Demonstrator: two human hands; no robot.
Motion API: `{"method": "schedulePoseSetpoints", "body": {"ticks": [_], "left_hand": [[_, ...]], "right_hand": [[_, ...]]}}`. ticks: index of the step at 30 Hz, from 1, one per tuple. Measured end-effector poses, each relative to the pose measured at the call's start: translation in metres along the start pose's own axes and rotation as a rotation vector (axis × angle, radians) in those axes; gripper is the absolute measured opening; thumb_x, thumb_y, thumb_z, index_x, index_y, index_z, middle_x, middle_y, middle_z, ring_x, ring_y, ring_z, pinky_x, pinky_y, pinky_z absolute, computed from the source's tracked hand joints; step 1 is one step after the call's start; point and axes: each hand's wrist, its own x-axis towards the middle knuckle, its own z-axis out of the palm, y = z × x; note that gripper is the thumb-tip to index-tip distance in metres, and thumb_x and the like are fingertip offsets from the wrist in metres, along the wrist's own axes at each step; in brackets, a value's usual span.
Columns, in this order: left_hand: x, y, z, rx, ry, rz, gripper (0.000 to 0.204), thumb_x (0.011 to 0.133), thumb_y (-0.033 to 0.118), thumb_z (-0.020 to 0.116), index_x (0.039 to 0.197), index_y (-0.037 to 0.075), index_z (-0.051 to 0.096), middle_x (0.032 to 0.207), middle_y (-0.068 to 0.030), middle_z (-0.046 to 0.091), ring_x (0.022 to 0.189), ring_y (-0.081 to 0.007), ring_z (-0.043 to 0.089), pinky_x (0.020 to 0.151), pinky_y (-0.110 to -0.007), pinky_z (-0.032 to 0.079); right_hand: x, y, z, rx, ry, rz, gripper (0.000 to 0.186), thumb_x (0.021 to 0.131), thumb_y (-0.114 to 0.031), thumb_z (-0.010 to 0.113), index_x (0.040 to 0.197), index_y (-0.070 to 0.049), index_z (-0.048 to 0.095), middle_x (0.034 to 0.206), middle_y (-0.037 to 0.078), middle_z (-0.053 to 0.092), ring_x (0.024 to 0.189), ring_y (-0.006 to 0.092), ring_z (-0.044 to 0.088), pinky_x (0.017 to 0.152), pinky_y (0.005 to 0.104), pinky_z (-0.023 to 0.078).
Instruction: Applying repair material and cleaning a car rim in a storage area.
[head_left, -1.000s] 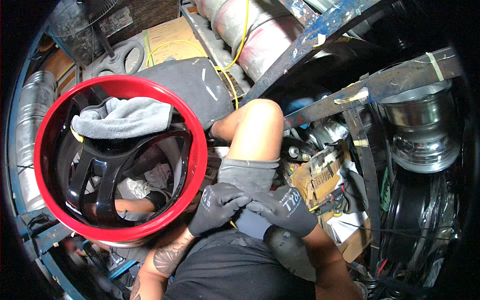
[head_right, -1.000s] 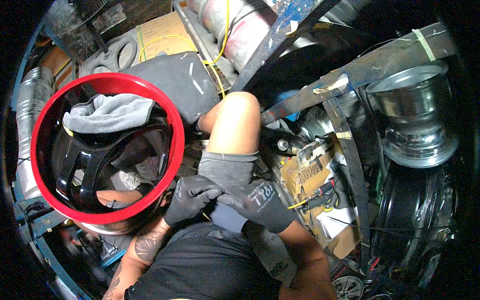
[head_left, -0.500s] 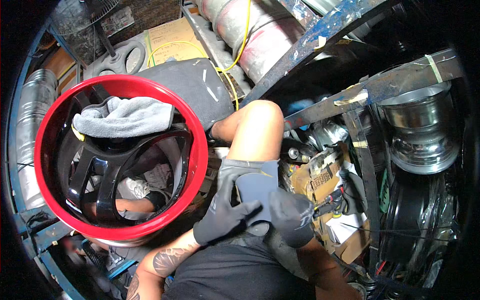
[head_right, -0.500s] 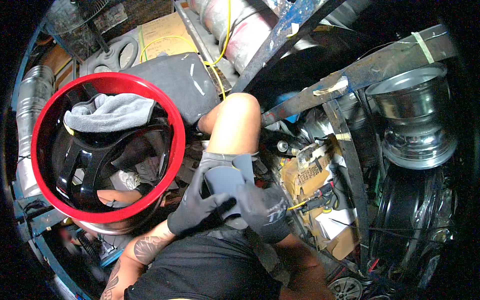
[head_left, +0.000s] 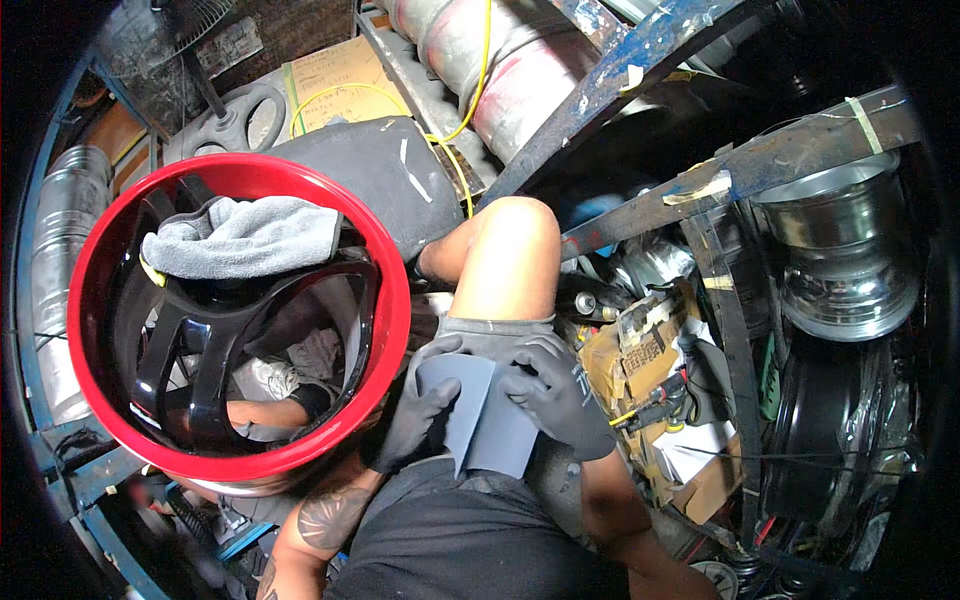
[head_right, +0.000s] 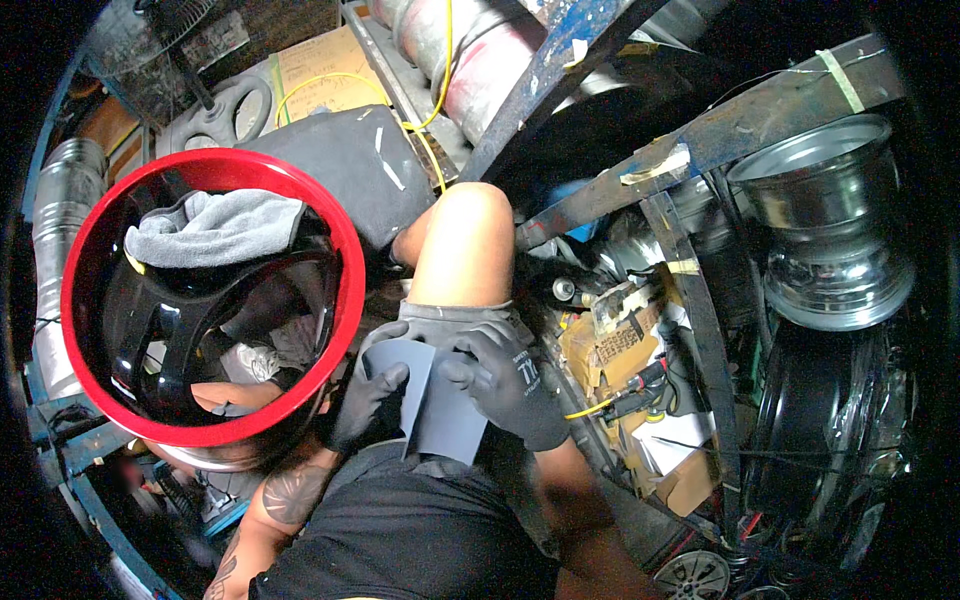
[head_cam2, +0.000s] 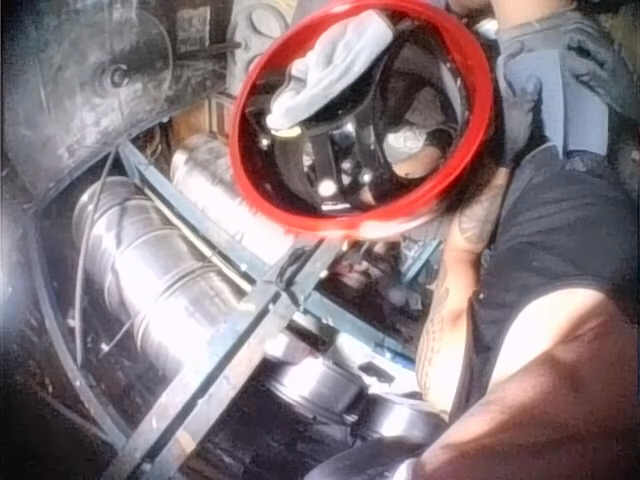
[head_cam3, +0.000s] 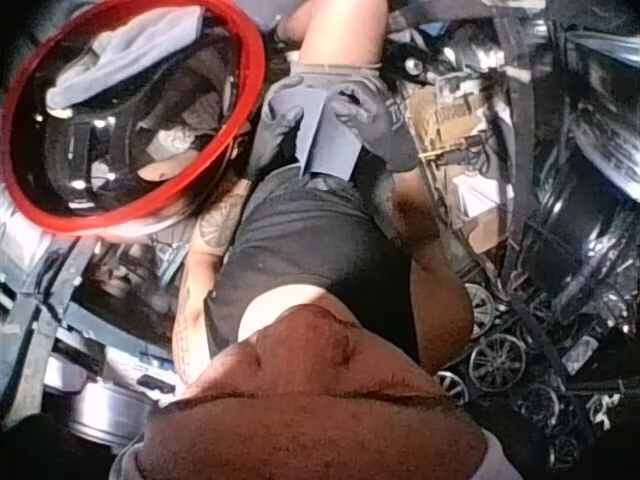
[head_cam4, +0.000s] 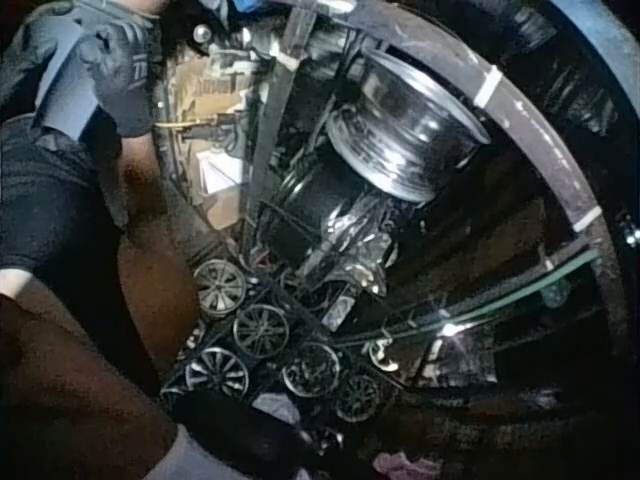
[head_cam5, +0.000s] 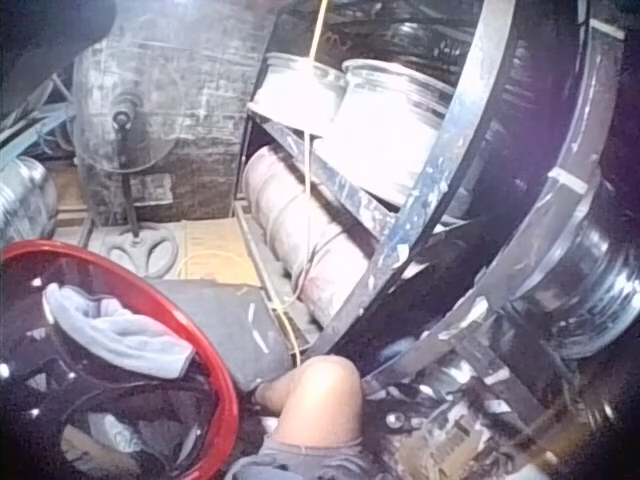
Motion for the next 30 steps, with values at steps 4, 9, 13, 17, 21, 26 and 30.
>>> {"method": "schedulePoseSetpoints", "body": {"ticks": [4, 9, 13, 17, 21, 26, 30], "left_hand": [[0.006, -0.004, -0.012, 0.23, -0.03, 0.144, 0.049, 0.085, 0.013, 0.069, 0.129, 0.003, 0.05, 0.131, -0.0131, 0.051, 0.126, -0.022, 0.047, 0.109, -0.036, 0.035], [0.02, 0.025, 0.004, 0.871, -0.036, 0.553, 0.029, 0.081, 0.005, 0.066, 0.109, 0.003, 0.059, 0.114, -0.0158, 0.062, 0.111, -0.0332, 0.057, 0.097, -0.042, 0.043], [0.027, 0.025, 0.018, 0.84, -0.106, 0.683, 0.023, 0.082, 0.017, 0.072, 0.096, 0.001, 0.063, 0.089, -0.0178, 0.065, 0.083, -0.0358, 0.062, 0.079, -0.042, 0.048], [0.031, 0.024, 0.004, 0.935, -0.198, 0.384, 0.023, 0.081, 0.02, 0.075, 0.088, 0.0, 0.066, 0.079, -0.0171, 0.065, 0.074, -0.0352, 0.061, 0.07, -0.041, 0.047], [0.033, 0.021, -0.002, 0.718, -0.229, 0.334, 0.025, 0.082, 0.024, 0.077, 0.082, 0.001, 0.068, 0.075, -0.0104, 0.066, 0.072, -0.0239, 0.06, 0.07, -0.036, 0.046], [0.03, 0.021, 0.007, 0.688, -0.119, 0.439, 0.021, 0.087, 0.02, 0.072, 0.081, 0.0, 0.069, 0.072, -0.014, 0.064, 0.068, -0.0274, 0.061, 0.068, -0.039, 0.046], [0.032, 0.015, 0.013, 0.711, -0.04, 0.534, 0.02, 0.086, 0.019, 0.072, 0.08, 0.0, 0.07, 0.071, -0.0138, 0.063, 0.067, -0.0275, 0.061, 0.067, -0.037, 0.047]], "right_hand": [[0.006, -0.01, -0.014, 0.24, -0.104, 0.177, 0.019, 0.088, -0.015, 0.066, 0.104, -0.004, 0.069, 0.098, 0.012, 0.067, 0.092, 0.0294, 0.064, 0.082, 0.0385, 0.051], [0.008, 0.001, -0.02, 0.444, -0.243, 0.343, 0.022, 0.089, -0.015, 0.067, 0.105, -0.002, 0.071, 0.099, 0.011, 0.071, 0.089, 0.0185, 0.066, 0.079, 0.0307, 0.052], [0.013, -0.002, -0.021, 0.601, -0.298, 0.467, 0.021, 0.089, -0.015, 0.067, 0.105, -0.002, 0.072, 0.099, 0.01, 0.071, 0.089, 0.0156, 0.065, 0.077, 0.0291, 0.052], [0.008, 0.006, -0.014, 0.515, -0.271, 0.336, 0.022, 0.093, -0.018, 0.066, 0.106, -0.002, 0.071, 0.097, 0.009, 0.071, 0.087, 0.014, 0.065, 0.076, 0.0288, 0.052], [0.007, 0.004, -0.006, 0.474, -0.184, 0.2, 0.023, 0.095, -0.02, 0.064, 0.107, -0.002, 0.071, 0.094, 0.008, 0.071, 0.083, 0.0122, 0.064, 0.074, 0.0282, 0.051], [0.008, -0.002, -0.001, 0.398, -0.036, 0.243, 0.017, 0.09, -0.016, 0.067, 0.098, -0.001, 0.072, 0.095, 0.011, 0.072, 0.088, 0.0212, 0.066, 0.081, 0.033, 0.051], [0.004, -0.002, 0.01, 0.283, 0.13, 0.201, 0.016, 0.089, -0.015, 0.069, 0.098, -0.001, 0.072, 0.093, 0.012, 0.071, 0.089, 0.0232, 0.066, 0.082, 0.034, 0.051]]}}
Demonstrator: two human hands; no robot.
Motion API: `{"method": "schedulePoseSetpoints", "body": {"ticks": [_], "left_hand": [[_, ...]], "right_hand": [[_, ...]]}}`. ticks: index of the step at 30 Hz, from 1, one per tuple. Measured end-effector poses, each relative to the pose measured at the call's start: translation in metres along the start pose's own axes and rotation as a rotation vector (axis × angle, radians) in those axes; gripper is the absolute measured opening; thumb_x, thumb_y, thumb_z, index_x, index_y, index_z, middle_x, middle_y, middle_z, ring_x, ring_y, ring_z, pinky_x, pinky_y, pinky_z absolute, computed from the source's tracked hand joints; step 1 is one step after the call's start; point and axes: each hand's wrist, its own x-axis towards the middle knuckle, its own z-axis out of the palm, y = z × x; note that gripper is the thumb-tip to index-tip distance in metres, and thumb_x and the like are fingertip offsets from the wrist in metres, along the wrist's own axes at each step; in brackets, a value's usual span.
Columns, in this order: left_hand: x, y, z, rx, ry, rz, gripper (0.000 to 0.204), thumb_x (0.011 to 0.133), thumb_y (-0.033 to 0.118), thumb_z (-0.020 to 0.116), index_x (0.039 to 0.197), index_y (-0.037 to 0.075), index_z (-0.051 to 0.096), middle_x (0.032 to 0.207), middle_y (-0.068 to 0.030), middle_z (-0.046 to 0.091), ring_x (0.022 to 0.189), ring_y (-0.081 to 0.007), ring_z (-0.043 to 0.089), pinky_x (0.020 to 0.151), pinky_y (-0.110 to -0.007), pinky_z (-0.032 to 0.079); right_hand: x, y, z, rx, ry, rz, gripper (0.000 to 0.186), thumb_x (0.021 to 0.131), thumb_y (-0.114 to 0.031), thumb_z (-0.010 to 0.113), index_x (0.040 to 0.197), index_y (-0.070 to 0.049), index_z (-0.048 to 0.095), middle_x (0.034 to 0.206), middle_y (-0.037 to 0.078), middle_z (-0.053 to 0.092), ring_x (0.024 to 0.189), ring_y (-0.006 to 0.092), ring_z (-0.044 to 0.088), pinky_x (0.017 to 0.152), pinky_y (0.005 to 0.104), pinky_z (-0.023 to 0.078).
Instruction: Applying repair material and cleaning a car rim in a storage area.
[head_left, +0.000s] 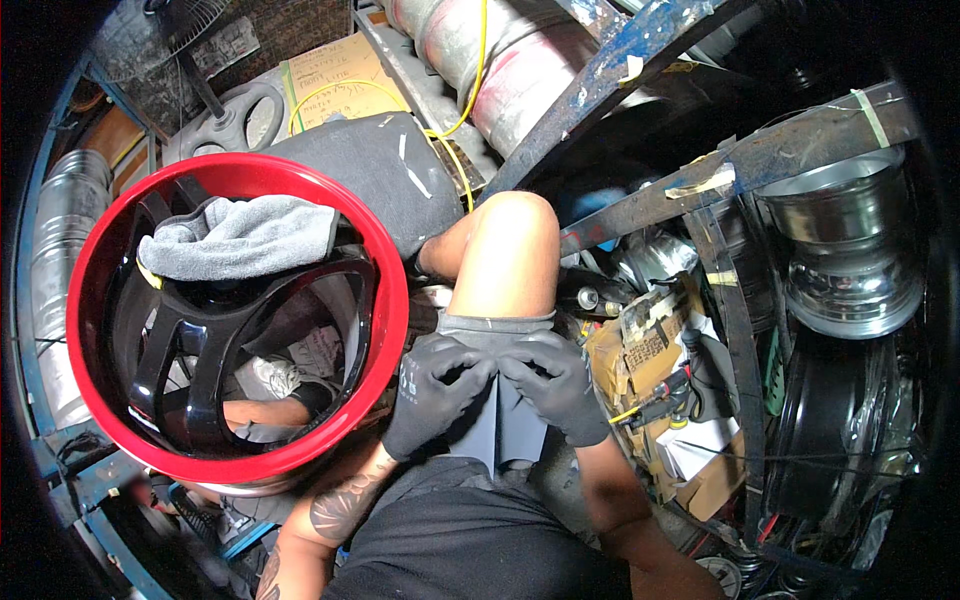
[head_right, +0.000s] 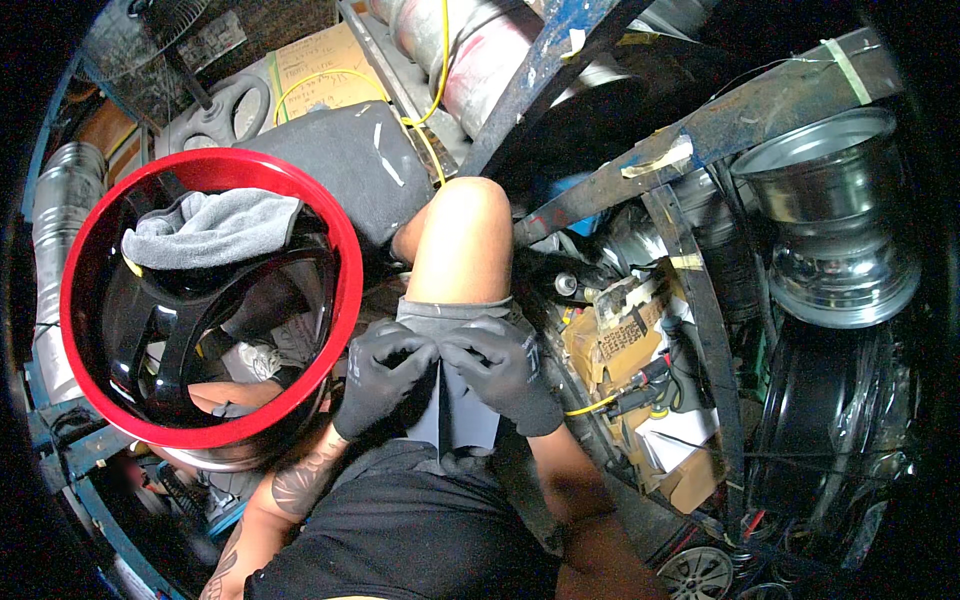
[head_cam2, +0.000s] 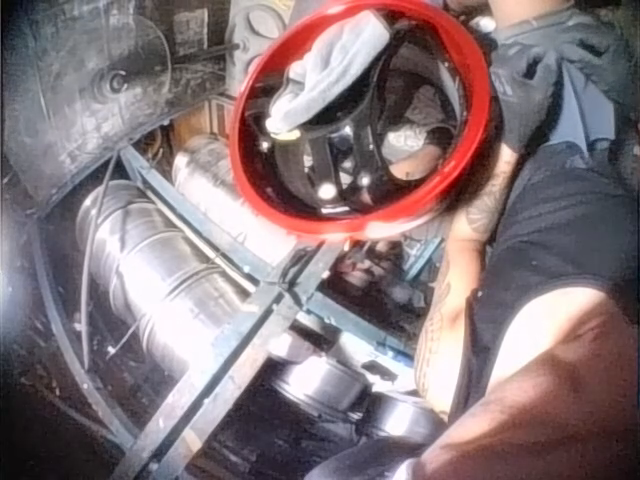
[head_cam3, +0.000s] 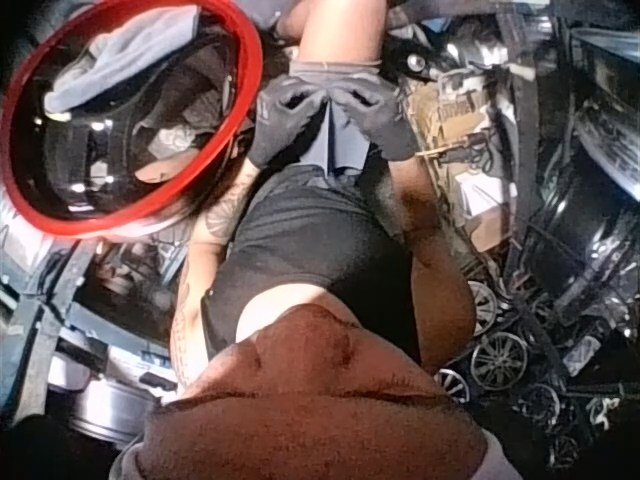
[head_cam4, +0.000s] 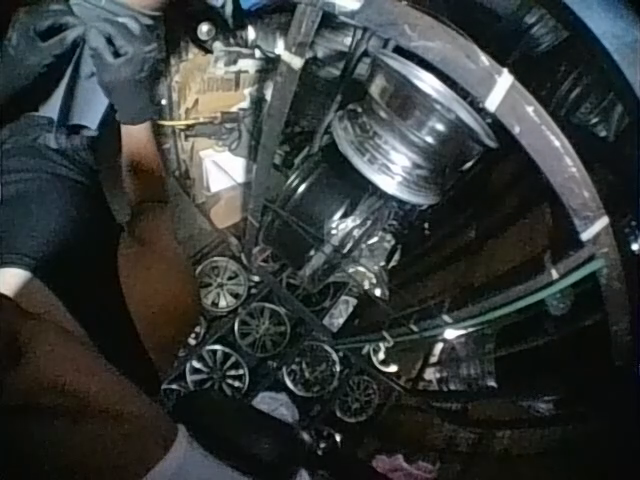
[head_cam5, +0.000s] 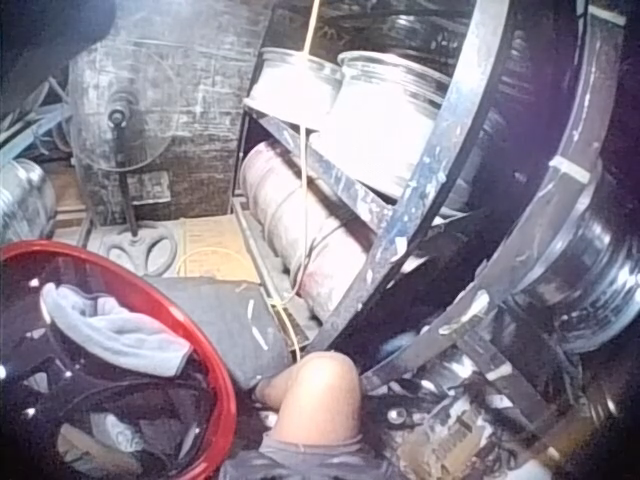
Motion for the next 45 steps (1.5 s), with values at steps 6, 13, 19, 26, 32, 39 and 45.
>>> {"method": "schedulePoseSetpoints", "body": {"ticks": [6, 13, 19, 26, 32, 39, 45], "left_hand": [[-0.021, -0.024, -0.014, -0.203, -0.148, -0.445, 0.024, 0.09, 0.023, 0.072, 0.076, 0.004, 0.067, 0.068, 0.0002, 0.062, 0.063, -0.009, 0.058, 0.058, -0.028, 0.047], [-0.031, -0.041, -0.023, -0.527, -0.253, -0.783, 0.026, 0.096, 0.029, 0.063, 0.08, 0.009, 0.064, 0.068, 0.0047, 0.055, 0.06, -0.005, 0.051, 0.054, -0.023, 0.041], [-0.03, -0.05, -0.018, -0.395, -0.233, -0.662, 0.022, 0.093, 0.029, 0.067, 0.091, 0.006, 0.069, 0.073, 0.0028, 0.06, 0.068, -0.0083, 0.055, 0.061, -0.026, 0.045], [-0.02, -0.027, -0.023, -0.355, -0.239, -0.808, 0.025, 0.092, 0.029, 0.067, 0.093, 0.004, 0.069, 0.079, -0.0011, 0.065, 0.075, -0.0119, 0.06, 0.069, -0.028, 0.048], [-0.034, -0.029, -0.028, -0.166, -0.118, -0.704, 0.027, 0.094, 0.029, 0.061, 0.093, 0.003, 0.068, 0.08, -0.0026, 0.064, 0.077, -0.0144, 0.061, 0.072, -0.031, 0.05], [-0.099, 0.02, -0.068, 0.246, -0.442, 0.237, 0.013, 0.085, 0.018, 0.065, 0.098, 0.016, 0.066, 0.074, -0.0077, 0.059, 0.059, -0.0259, 0.06, 0.053, -0.038, 0.049], [-0.261, 0.088, -0.131, 0.751, 0.007, -0.263, 0.021, 0.076, 0.038, 0.073, 0.084, 0.019, 0.074, 0.072, -0.0023, 0.064, 0.06, -0.0219, 0.059, 0.053, -0.035, 0.045]], "right_hand": [[0.0, -0.009, -0.035, -0.151, -0.327, 0.279, 0.029, 0.097, -0.027, 0.06, 0.107, -0.002, 0.068, 0.094, 0.015, 0.069, 0.084, 0.0255, 0.065, 0.079, 0.0373, 0.051], [-0.022, 0.034, -0.022, 0.065, -0.1, 0.167, 0.023, 0.094, -0.018, 0.063, 0.098, 0.003, 0.069, 0.083, 0.01, 0.065, 0.079, 0.0179, 0.063, 0.073, 0.0305, 0.049], [-0.009, 0.03, -0.034, 0.145, -0.184, 0.396, 0.027, 0.097, -0.022, 0.062, 0.102, 0.004, 0.069, 0.092, 0.009, 0.071, 0.085, 0.0129, 0.064, 0.079, 0.0282, 0.051], [-0.016, 0.035, -0.057, 0.171, -0.025, 0.306, 0.022, 0.091, -0.015, 0.066, 0.097, 0.006, 0.07, 0.087, 0.006, 0.07, 0.078, 0.0101, 0.061, 0.071, 0.026, 0.05], [-0.049, 0.05, -0.136, 0.019, 0.395, 0.387, 0.022, 0.091, -0.014, 0.065, 0.101, 0.006, 0.069, 0.096, 0.01, 0.07, 0.088, 0.0145, 0.062, 0.08, 0.0278, 0.05], [-0.029, 0.016, -0.119, -0.136, 0.247, 0.135, 0.033, 0.093, -0.026, 0.06, 0.101, 0.006, 0.065, 0.091, 0.008, 0.065, 0.085, 0.0174, 0.058, 0.079, 0.0319, 0.047], [0.04, 0.064, -0.109, 0.108, -0.022, 0.081, 0.021, 0.084, -0.014, 0.062, 0.098, 0.0, 0.068, 0.094, 0.01, 0.068, 0.082, 0.0195, 0.064, 0.073, 0.0325, 0.052]]}}
